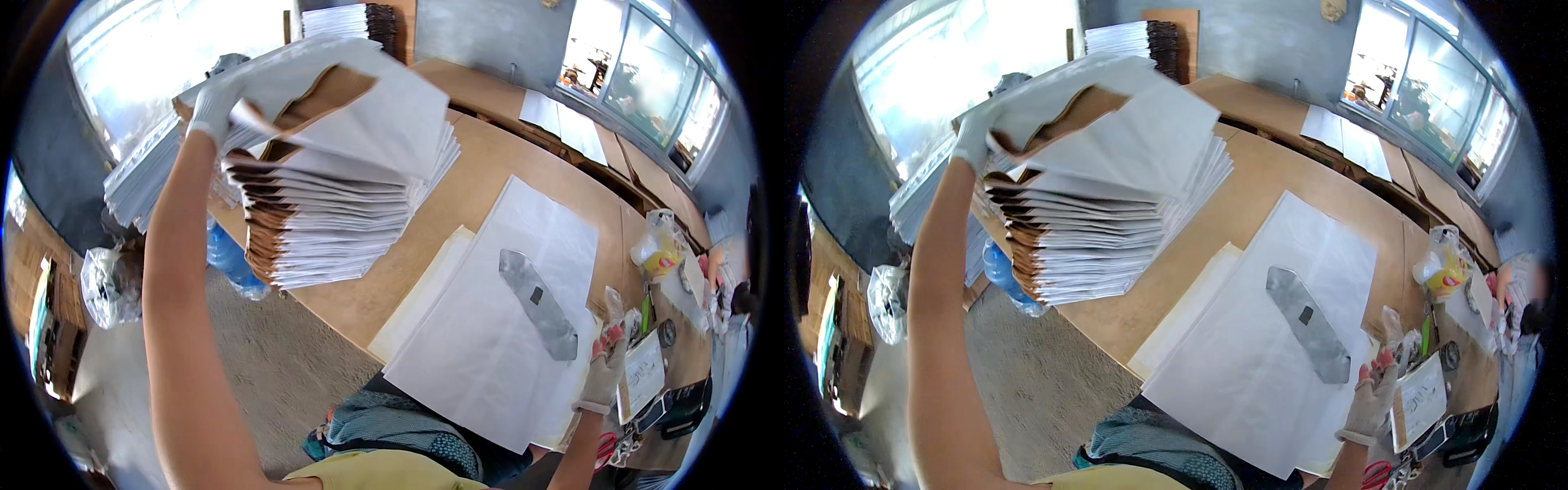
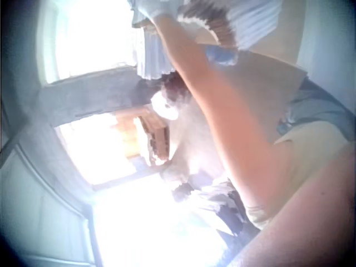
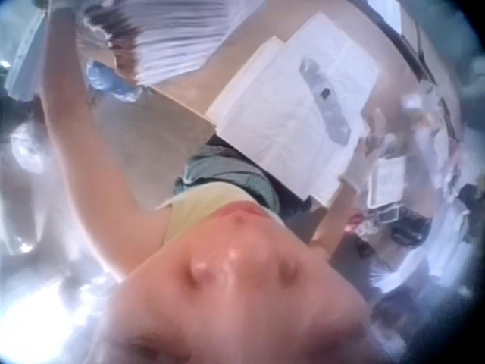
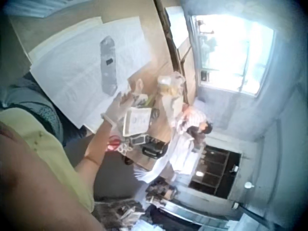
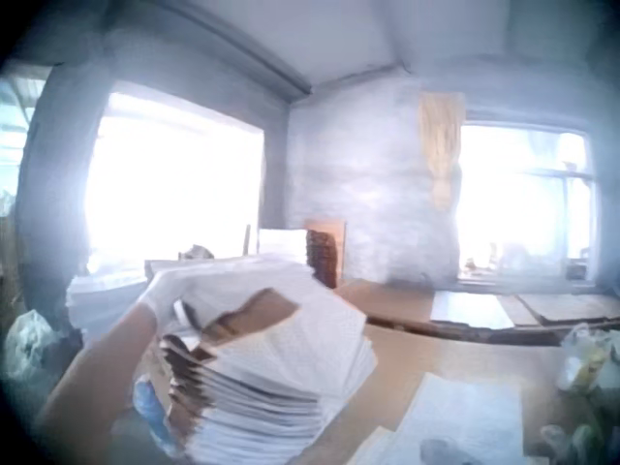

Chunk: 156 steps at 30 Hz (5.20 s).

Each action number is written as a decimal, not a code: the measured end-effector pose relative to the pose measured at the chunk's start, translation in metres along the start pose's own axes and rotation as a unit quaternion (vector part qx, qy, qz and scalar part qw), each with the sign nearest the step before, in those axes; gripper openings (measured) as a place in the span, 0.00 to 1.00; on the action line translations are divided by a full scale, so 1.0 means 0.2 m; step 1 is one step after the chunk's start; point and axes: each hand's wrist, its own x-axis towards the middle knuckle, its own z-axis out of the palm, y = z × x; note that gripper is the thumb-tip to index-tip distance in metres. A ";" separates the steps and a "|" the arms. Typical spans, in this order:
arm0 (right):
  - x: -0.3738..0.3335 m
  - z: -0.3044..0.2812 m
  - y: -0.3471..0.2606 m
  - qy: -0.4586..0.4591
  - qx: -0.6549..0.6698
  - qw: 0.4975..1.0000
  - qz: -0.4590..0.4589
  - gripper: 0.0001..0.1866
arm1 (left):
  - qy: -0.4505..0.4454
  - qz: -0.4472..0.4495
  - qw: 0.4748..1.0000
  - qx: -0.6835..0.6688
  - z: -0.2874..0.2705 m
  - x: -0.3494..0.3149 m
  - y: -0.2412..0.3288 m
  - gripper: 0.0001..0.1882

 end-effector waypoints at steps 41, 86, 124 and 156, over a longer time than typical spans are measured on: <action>-0.64 -0.20 -0.23 -0.436 -0.492 0.721 -0.218 0.33 | -0.605 0.401 0.674 0.137 0.81 -1.85 -0.95 0.19; -0.04 0.28 0.03 -0.118 -0.479 0.820 0.290 0.24 | -0.471 0.426 0.739 0.224 1.31 -2.20 -0.81 0.36; -0.27 0.21 0.11 0.195 -0.137 0.969 0.061 0.19 | -0.470 0.436 0.751 0.160 1.47 -2.26 -0.43 0.23; -0.24 -0.18 -0.16 -0.098 -0.217 0.970 0.044 0.07 | -0.706 0.408 0.437 0.381 1.28 -2.80 -0.17 0.13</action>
